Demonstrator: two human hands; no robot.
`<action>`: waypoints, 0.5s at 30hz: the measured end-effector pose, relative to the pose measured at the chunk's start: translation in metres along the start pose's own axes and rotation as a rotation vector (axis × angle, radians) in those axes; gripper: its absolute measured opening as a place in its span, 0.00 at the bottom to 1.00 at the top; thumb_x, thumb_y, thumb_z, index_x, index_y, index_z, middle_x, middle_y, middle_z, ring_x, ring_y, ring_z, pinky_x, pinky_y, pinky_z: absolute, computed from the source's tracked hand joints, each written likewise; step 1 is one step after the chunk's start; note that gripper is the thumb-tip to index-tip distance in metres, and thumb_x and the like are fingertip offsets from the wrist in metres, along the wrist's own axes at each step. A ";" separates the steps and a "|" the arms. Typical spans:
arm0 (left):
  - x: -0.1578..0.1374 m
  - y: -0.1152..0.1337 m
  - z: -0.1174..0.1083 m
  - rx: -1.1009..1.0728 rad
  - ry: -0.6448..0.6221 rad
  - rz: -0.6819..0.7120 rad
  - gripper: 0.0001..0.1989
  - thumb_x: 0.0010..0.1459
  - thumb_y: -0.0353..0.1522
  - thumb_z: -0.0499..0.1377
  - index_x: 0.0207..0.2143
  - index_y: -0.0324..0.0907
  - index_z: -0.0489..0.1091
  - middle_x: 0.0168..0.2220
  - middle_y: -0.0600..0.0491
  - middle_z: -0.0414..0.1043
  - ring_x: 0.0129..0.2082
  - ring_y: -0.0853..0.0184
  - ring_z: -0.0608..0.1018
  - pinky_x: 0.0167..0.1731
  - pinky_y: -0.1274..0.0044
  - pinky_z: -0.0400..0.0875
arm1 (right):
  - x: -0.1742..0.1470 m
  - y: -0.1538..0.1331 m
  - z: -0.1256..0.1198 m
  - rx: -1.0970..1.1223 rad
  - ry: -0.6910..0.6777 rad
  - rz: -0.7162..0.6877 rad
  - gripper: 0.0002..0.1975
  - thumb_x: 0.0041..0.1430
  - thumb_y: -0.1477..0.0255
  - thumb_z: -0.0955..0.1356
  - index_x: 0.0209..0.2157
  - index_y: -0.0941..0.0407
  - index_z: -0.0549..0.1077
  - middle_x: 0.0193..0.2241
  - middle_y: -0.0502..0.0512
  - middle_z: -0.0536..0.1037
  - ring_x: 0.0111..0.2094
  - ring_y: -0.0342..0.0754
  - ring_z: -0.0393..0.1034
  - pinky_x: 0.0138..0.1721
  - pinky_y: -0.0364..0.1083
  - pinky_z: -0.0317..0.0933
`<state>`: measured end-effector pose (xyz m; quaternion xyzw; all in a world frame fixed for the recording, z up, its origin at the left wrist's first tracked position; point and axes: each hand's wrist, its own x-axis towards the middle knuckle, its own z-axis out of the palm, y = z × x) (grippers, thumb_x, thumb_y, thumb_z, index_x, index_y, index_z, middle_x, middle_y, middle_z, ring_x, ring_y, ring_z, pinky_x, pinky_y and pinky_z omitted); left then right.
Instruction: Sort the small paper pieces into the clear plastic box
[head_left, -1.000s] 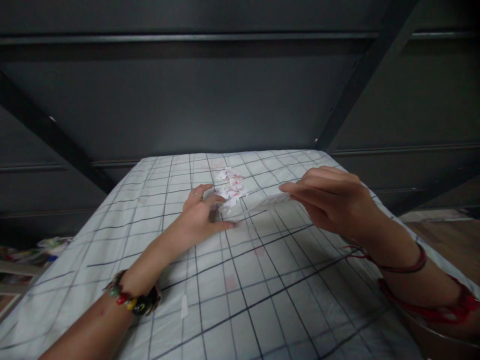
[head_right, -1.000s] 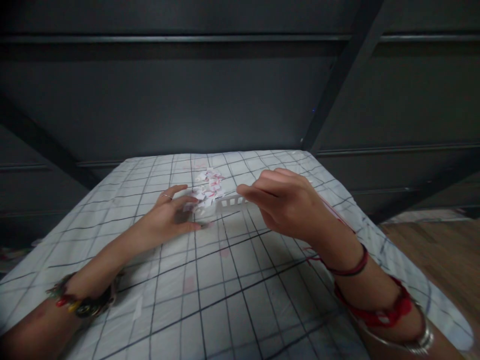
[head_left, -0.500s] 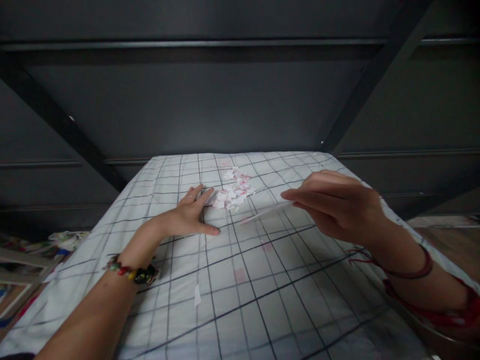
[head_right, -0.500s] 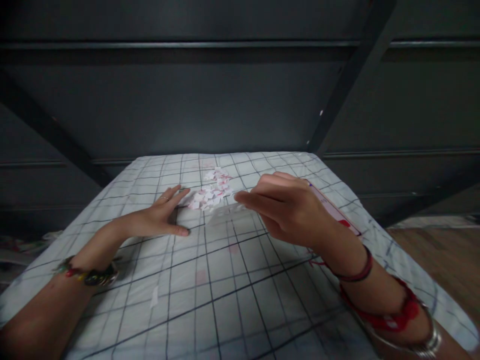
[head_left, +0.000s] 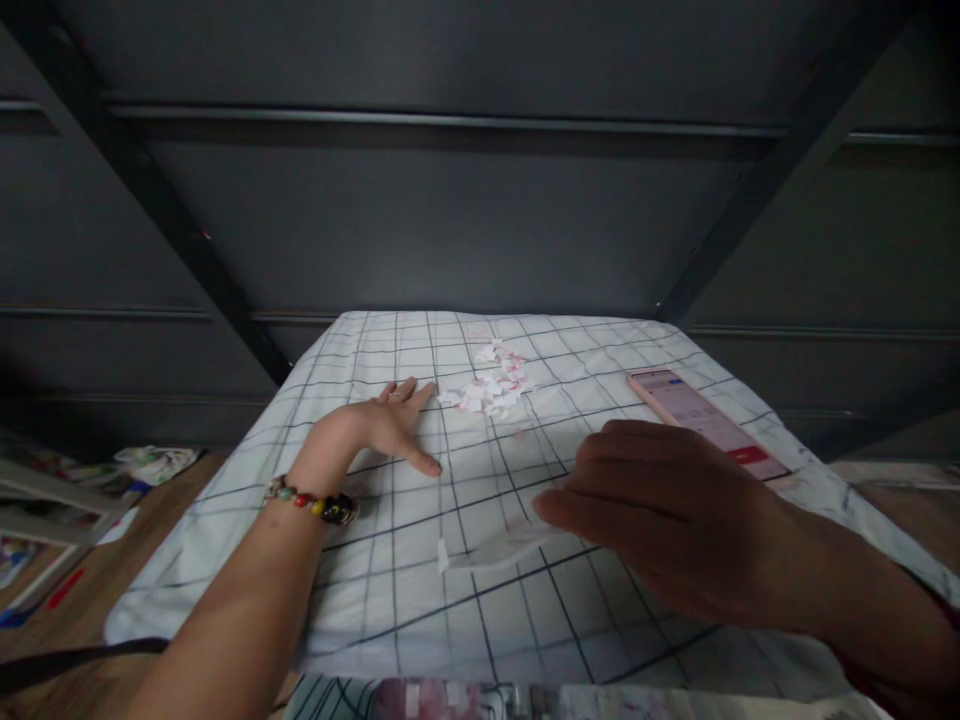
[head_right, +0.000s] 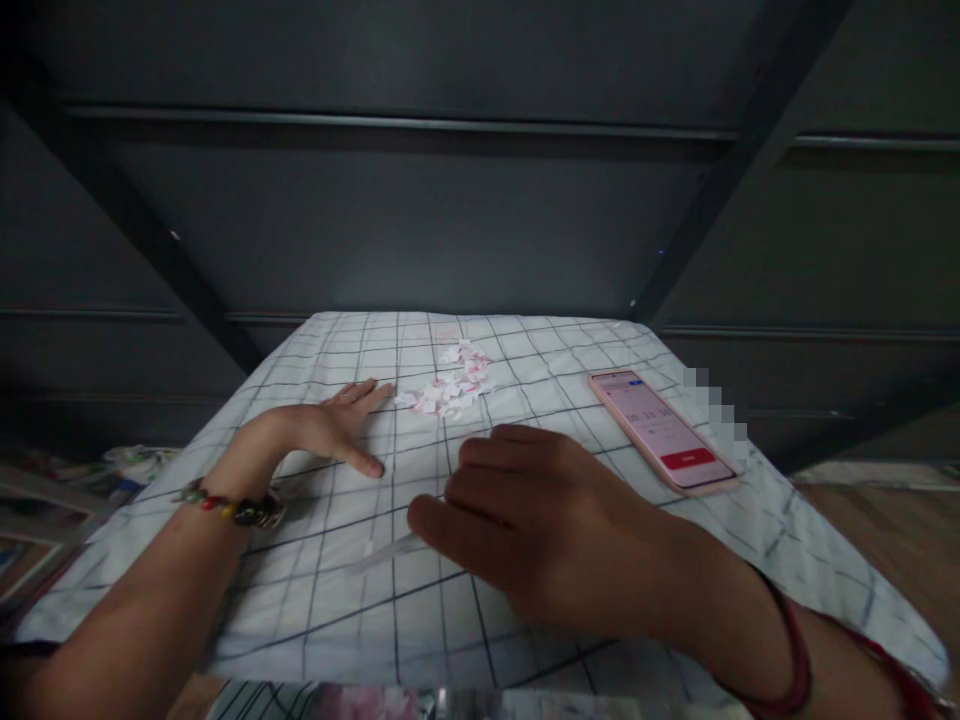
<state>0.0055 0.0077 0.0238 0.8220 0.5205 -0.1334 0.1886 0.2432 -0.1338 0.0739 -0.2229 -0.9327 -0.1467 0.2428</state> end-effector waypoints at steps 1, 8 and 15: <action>-0.001 -0.001 -0.001 0.014 -0.006 -0.013 0.65 0.36 0.51 0.68 0.69 0.40 0.38 0.68 0.39 0.29 0.67 0.44 0.40 0.61 0.57 0.46 | 0.005 -0.002 0.003 0.017 -0.012 -0.017 0.16 0.65 0.80 0.56 0.32 0.59 0.72 0.22 0.50 0.72 0.24 0.43 0.62 0.28 0.45 0.58; -0.003 -0.008 -0.004 0.038 -0.049 -0.071 0.64 0.36 0.51 0.68 0.69 0.34 0.41 0.68 0.35 0.30 0.67 0.43 0.41 0.62 0.58 0.47 | 0.020 0.018 0.023 -0.185 0.021 0.027 0.12 0.60 0.84 0.59 0.33 0.60 0.72 0.19 0.49 0.68 0.21 0.43 0.57 0.25 0.44 0.50; 0.001 -0.013 0.000 0.020 -0.021 -0.048 0.65 0.32 0.51 0.69 0.69 0.42 0.43 0.68 0.39 0.33 0.67 0.42 0.42 0.60 0.54 0.49 | 0.020 0.026 0.027 -0.097 0.010 0.122 0.09 0.61 0.81 0.60 0.36 0.60 0.72 0.20 0.48 0.69 0.22 0.41 0.58 0.25 0.42 0.51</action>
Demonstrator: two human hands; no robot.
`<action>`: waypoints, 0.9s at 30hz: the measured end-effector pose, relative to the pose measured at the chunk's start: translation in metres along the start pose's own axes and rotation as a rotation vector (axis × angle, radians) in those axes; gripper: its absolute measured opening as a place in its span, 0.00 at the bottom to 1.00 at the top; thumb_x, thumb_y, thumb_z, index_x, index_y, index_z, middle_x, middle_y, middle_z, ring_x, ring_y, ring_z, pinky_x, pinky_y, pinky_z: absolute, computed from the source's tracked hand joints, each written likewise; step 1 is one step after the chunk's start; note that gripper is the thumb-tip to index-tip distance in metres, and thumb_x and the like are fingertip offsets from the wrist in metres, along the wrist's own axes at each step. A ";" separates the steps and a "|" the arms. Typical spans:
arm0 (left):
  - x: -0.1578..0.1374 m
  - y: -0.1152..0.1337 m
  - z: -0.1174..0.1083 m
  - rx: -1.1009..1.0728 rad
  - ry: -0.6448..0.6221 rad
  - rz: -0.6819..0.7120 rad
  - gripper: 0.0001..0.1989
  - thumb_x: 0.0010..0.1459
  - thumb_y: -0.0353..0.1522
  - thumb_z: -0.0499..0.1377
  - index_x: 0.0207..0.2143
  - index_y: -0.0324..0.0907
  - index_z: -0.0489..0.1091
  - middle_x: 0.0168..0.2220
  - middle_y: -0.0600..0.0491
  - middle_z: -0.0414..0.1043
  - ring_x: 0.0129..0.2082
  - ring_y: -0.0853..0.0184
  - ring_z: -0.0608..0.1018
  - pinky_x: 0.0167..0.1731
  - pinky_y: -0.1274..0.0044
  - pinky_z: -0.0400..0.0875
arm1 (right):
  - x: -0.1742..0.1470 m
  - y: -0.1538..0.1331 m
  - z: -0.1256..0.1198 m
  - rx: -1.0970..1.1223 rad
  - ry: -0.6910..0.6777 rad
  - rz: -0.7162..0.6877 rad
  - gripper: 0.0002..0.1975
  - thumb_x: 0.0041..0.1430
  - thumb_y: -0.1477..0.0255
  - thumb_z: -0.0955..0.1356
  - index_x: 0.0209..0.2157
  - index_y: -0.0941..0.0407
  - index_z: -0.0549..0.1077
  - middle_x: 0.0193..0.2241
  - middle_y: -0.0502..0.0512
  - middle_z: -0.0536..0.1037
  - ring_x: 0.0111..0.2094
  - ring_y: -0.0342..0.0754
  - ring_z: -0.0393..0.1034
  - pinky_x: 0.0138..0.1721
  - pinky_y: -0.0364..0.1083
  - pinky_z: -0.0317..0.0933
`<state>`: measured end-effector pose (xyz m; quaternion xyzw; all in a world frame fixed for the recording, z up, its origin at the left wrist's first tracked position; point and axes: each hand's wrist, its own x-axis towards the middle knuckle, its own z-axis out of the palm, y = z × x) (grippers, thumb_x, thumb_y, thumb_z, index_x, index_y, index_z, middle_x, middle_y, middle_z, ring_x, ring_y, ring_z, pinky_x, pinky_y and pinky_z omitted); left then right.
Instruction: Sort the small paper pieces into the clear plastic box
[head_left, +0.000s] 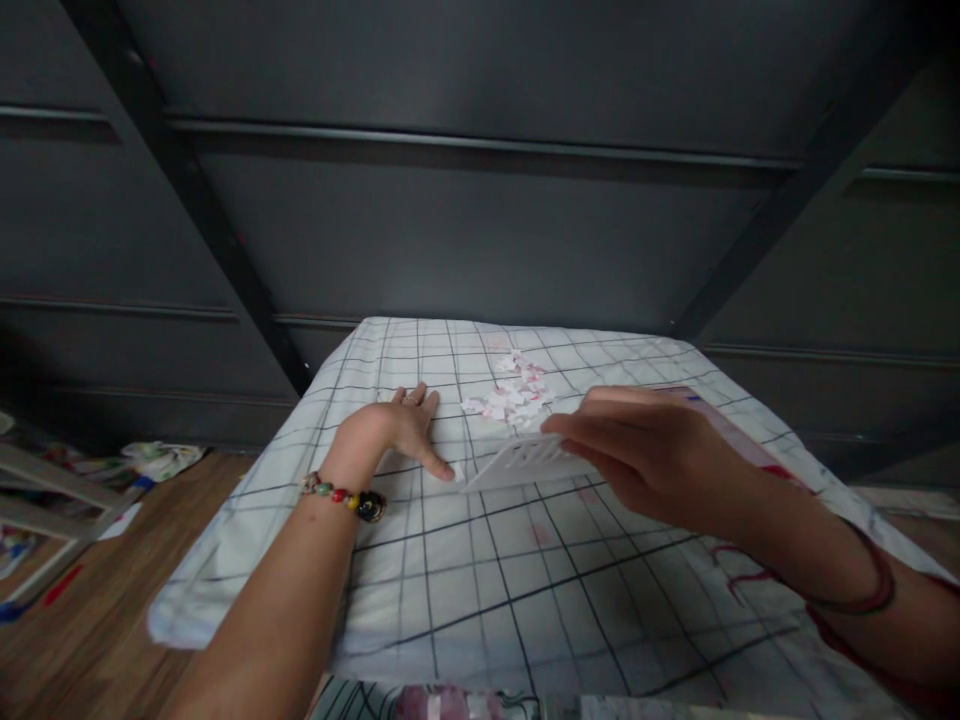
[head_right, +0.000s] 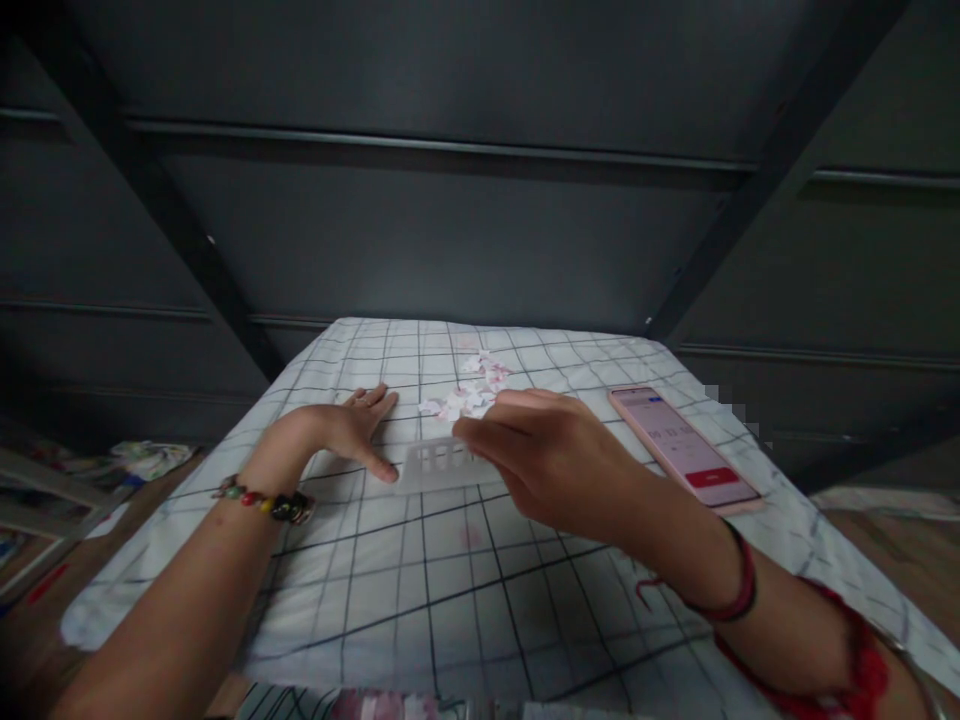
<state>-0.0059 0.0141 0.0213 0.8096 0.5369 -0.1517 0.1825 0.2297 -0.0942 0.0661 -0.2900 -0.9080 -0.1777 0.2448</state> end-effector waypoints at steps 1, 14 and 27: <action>0.001 -0.001 0.000 -0.002 0.003 0.003 0.65 0.32 0.51 0.69 0.69 0.43 0.43 0.68 0.39 0.33 0.67 0.42 0.42 0.60 0.54 0.50 | 0.001 -0.001 0.003 0.001 -0.010 -0.003 0.10 0.61 0.81 0.60 0.36 0.59 0.72 0.20 0.48 0.69 0.22 0.41 0.58 0.24 0.42 0.50; 0.002 -0.003 0.001 0.018 -0.017 -0.022 0.66 0.32 0.53 0.68 0.69 0.41 0.43 0.68 0.38 0.32 0.67 0.40 0.42 0.60 0.54 0.50 | 0.012 0.034 0.016 -0.258 -0.110 0.147 0.12 0.60 0.80 0.60 0.33 0.58 0.73 0.29 0.55 0.77 0.30 0.45 0.68 0.31 0.44 0.57; -0.001 0.025 0.005 0.035 0.004 0.032 0.63 0.41 0.55 0.62 0.69 0.33 0.36 0.68 0.35 0.25 0.67 0.45 0.37 0.62 0.54 0.44 | -0.035 0.063 -0.001 -0.342 -0.098 0.116 0.11 0.61 0.76 0.60 0.33 0.56 0.74 0.24 0.52 0.75 0.28 0.45 0.68 0.33 0.44 0.61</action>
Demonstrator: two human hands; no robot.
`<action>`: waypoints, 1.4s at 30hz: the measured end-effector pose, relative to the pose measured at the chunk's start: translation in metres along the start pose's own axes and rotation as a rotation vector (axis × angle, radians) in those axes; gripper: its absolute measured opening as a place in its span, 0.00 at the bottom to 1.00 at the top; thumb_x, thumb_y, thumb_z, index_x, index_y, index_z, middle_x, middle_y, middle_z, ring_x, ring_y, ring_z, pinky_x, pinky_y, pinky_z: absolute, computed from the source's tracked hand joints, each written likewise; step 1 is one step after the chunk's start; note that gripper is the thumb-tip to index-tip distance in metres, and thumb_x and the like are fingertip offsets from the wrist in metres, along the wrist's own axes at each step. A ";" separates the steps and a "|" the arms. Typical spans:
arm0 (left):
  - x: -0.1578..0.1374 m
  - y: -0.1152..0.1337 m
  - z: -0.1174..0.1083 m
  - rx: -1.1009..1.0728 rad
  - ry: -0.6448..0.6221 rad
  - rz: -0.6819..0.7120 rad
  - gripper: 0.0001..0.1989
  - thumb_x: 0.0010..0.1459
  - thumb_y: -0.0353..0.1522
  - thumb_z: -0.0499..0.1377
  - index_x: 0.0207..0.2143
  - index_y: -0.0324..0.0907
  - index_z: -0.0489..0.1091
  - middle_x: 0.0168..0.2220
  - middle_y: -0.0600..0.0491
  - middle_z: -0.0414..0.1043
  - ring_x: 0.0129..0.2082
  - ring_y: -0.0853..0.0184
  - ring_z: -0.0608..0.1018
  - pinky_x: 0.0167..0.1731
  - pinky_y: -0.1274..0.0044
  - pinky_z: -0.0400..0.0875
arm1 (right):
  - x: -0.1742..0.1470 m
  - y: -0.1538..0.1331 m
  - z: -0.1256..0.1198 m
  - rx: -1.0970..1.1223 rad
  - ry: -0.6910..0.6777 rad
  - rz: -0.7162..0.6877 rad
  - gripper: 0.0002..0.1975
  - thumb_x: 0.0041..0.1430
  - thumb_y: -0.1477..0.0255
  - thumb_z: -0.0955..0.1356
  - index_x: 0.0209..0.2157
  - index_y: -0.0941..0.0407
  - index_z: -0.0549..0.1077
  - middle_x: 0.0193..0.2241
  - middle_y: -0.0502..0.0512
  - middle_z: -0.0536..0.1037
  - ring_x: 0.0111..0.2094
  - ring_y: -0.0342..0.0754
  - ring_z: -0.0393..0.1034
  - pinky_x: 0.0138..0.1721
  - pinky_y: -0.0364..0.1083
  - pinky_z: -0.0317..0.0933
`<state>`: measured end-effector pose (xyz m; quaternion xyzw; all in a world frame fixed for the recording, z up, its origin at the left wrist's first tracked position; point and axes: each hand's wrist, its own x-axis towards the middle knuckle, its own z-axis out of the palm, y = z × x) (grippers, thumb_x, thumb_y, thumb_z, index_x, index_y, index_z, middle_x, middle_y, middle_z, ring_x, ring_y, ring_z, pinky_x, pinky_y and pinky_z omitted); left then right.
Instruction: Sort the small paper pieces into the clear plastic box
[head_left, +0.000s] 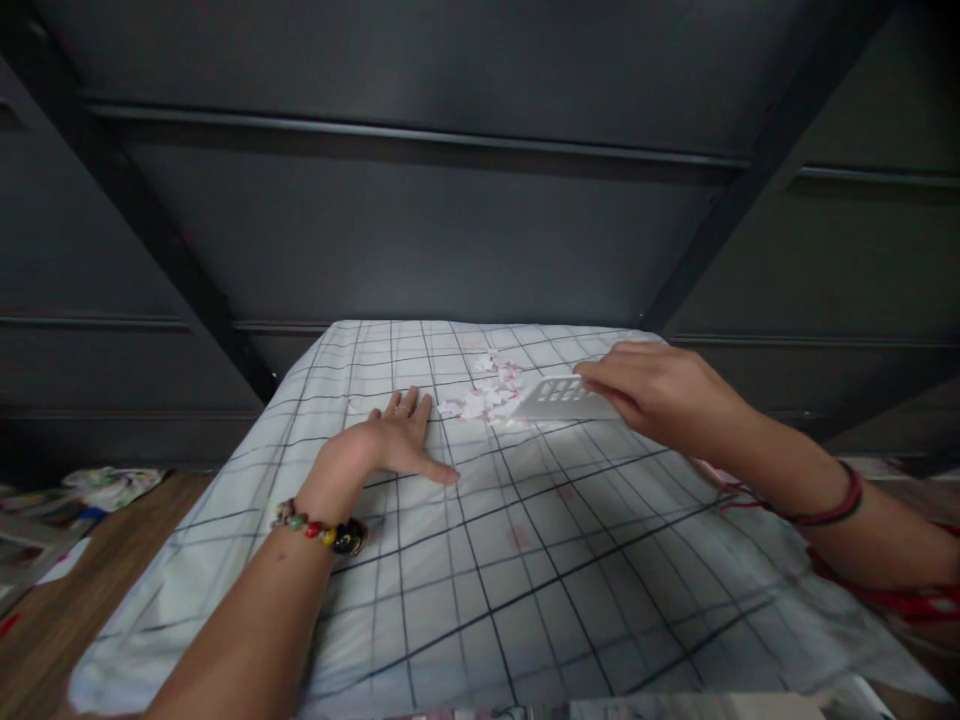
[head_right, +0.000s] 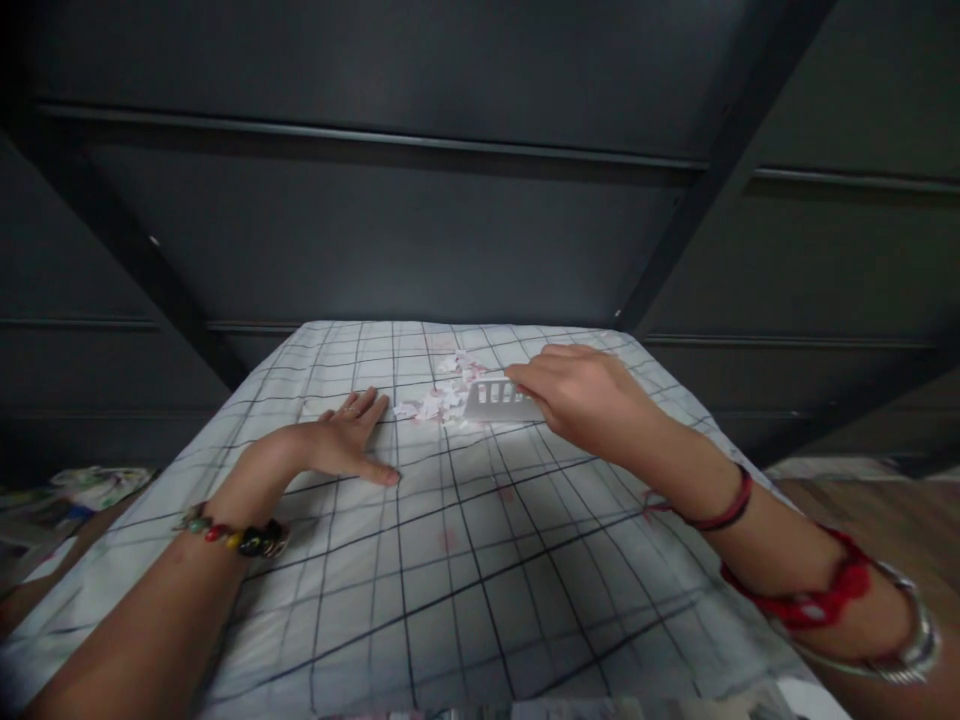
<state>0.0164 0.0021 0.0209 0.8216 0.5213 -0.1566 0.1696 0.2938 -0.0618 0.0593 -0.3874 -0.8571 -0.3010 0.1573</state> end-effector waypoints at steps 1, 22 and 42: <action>-0.001 0.002 0.000 -0.002 -0.002 -0.002 0.64 0.41 0.55 0.62 0.69 0.32 0.35 0.68 0.35 0.24 0.67 0.45 0.36 0.62 0.54 0.43 | -0.006 -0.003 -0.002 0.015 -0.009 -0.006 0.11 0.61 0.77 0.60 0.33 0.56 0.73 0.24 0.51 0.75 0.28 0.45 0.68 0.32 0.44 0.61; 0.003 0.003 0.001 0.101 -0.044 -0.043 0.66 0.40 0.57 0.60 0.68 0.29 0.32 0.67 0.35 0.22 0.67 0.45 0.35 0.62 0.60 0.46 | -0.026 0.000 -0.010 -0.010 -0.031 -0.031 0.13 0.59 0.83 0.59 0.34 0.58 0.74 0.24 0.51 0.73 0.28 0.45 0.66 0.32 0.43 0.59; 0.003 0.006 0.001 0.105 -0.032 -0.067 0.66 0.41 0.56 0.61 0.68 0.28 0.33 0.68 0.37 0.23 0.67 0.44 0.36 0.62 0.60 0.46 | -0.012 -0.004 -0.009 0.027 0.019 -0.075 0.12 0.59 0.83 0.60 0.33 0.57 0.73 0.24 0.51 0.72 0.28 0.44 0.62 0.33 0.43 0.56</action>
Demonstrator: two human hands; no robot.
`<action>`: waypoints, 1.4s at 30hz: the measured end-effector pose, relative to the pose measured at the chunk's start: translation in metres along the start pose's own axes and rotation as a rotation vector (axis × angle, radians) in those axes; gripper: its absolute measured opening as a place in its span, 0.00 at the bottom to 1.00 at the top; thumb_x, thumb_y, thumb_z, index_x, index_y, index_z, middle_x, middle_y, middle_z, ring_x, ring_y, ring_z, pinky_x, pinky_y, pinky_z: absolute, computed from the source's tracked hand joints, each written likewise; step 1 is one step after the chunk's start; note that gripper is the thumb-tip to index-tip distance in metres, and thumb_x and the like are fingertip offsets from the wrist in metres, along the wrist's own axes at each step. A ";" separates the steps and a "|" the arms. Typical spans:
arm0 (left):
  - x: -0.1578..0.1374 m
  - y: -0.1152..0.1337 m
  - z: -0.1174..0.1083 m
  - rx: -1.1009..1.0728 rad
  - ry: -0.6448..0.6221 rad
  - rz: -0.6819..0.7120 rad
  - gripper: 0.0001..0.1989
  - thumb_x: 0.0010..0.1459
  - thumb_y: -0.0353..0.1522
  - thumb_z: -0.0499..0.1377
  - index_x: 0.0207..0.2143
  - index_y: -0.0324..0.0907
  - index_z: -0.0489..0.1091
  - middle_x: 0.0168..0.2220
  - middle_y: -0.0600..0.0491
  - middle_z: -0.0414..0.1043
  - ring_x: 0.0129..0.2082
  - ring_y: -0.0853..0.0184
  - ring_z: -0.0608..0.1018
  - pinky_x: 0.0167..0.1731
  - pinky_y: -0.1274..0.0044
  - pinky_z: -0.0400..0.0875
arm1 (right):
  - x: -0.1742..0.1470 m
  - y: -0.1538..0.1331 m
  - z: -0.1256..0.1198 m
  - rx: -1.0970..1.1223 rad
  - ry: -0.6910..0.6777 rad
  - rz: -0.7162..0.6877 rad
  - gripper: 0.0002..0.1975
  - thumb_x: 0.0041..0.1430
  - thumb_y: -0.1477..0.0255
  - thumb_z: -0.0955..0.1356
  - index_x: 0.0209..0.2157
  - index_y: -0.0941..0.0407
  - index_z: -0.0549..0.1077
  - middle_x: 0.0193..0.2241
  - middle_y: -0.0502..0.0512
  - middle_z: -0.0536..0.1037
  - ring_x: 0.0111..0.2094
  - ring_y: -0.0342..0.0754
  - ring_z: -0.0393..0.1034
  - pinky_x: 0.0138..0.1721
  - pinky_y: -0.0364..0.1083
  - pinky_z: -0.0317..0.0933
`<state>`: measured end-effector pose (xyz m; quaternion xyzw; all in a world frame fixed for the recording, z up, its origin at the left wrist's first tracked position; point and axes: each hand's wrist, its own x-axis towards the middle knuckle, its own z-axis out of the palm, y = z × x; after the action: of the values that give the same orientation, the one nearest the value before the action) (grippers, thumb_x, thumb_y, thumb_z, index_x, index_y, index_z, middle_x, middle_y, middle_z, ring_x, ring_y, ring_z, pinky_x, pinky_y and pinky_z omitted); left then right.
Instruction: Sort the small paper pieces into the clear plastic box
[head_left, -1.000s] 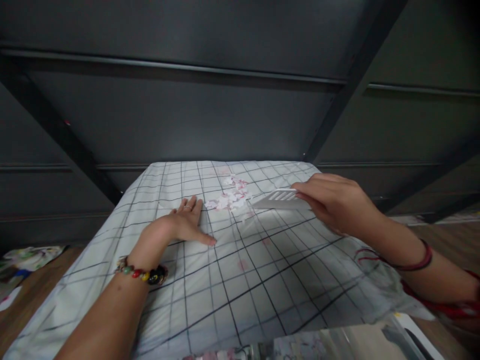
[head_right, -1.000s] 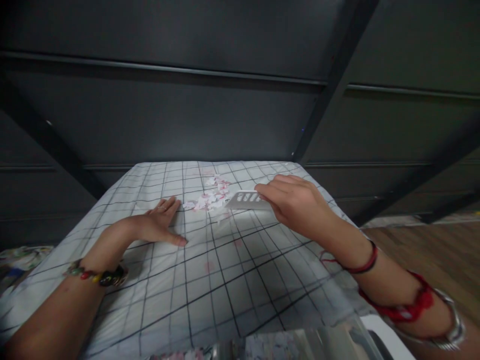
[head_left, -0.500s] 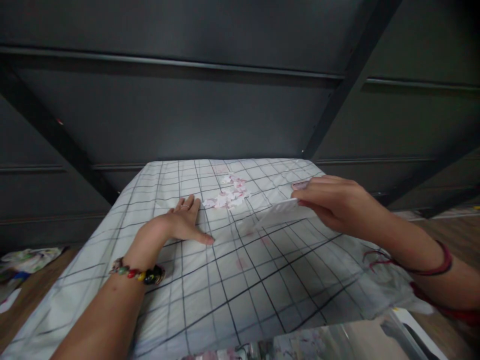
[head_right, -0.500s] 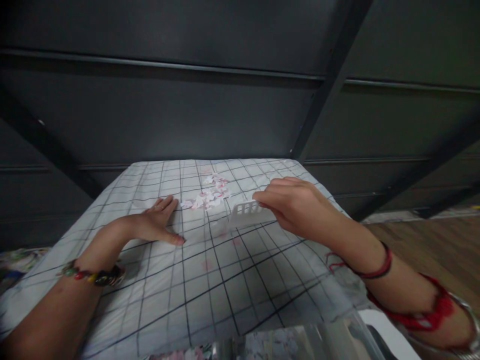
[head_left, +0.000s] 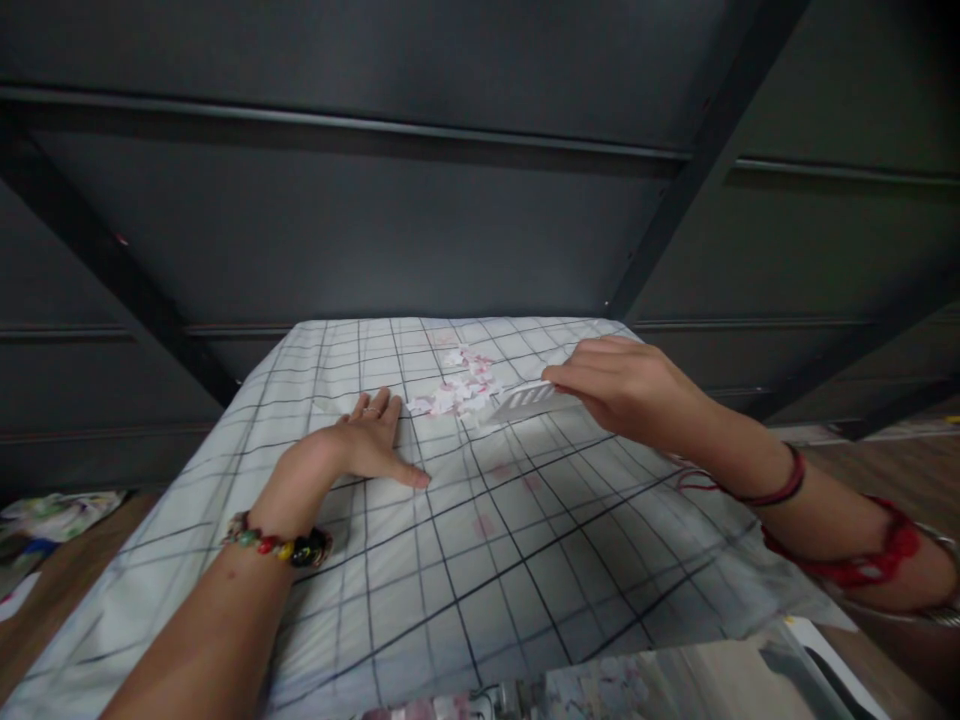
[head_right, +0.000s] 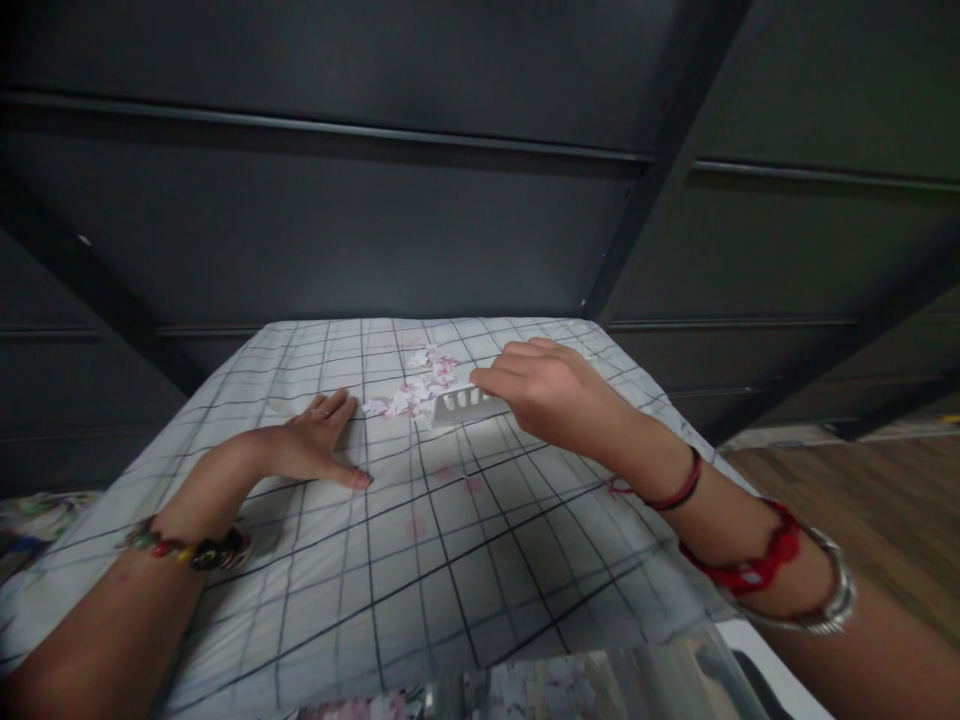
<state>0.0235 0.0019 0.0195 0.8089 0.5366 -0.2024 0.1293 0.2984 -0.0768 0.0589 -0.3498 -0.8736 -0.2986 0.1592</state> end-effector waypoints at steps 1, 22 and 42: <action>0.001 -0.001 0.001 0.005 0.007 0.007 0.66 0.40 0.57 0.61 0.68 0.29 0.33 0.68 0.37 0.24 0.67 0.43 0.37 0.62 0.59 0.47 | 0.000 0.002 0.000 -0.002 0.003 -0.003 0.12 0.59 0.83 0.60 0.33 0.58 0.73 0.24 0.51 0.72 0.28 0.44 0.63 0.33 0.43 0.57; -0.003 0.000 -0.001 -0.001 -0.006 -0.034 0.66 0.40 0.56 0.61 0.68 0.28 0.34 0.68 0.37 0.24 0.67 0.45 0.37 0.63 0.62 0.47 | 0.011 0.014 0.015 0.050 -0.021 0.088 0.15 0.61 0.78 0.59 0.38 0.57 0.76 0.26 0.53 0.75 0.30 0.45 0.66 0.35 0.44 0.58; -0.080 -0.013 0.060 -0.044 0.053 0.034 0.56 0.53 0.58 0.53 0.69 0.32 0.33 0.67 0.37 0.22 0.67 0.45 0.34 0.62 0.55 0.41 | -0.015 -0.052 -0.027 0.094 -0.057 0.193 0.12 0.57 0.83 0.60 0.31 0.58 0.72 0.23 0.51 0.73 0.26 0.43 0.63 0.32 0.44 0.54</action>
<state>-0.0271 -0.0840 0.0039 0.8200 0.5302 -0.1669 0.1363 0.2743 -0.1320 0.0513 -0.4326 -0.8532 -0.2304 0.1786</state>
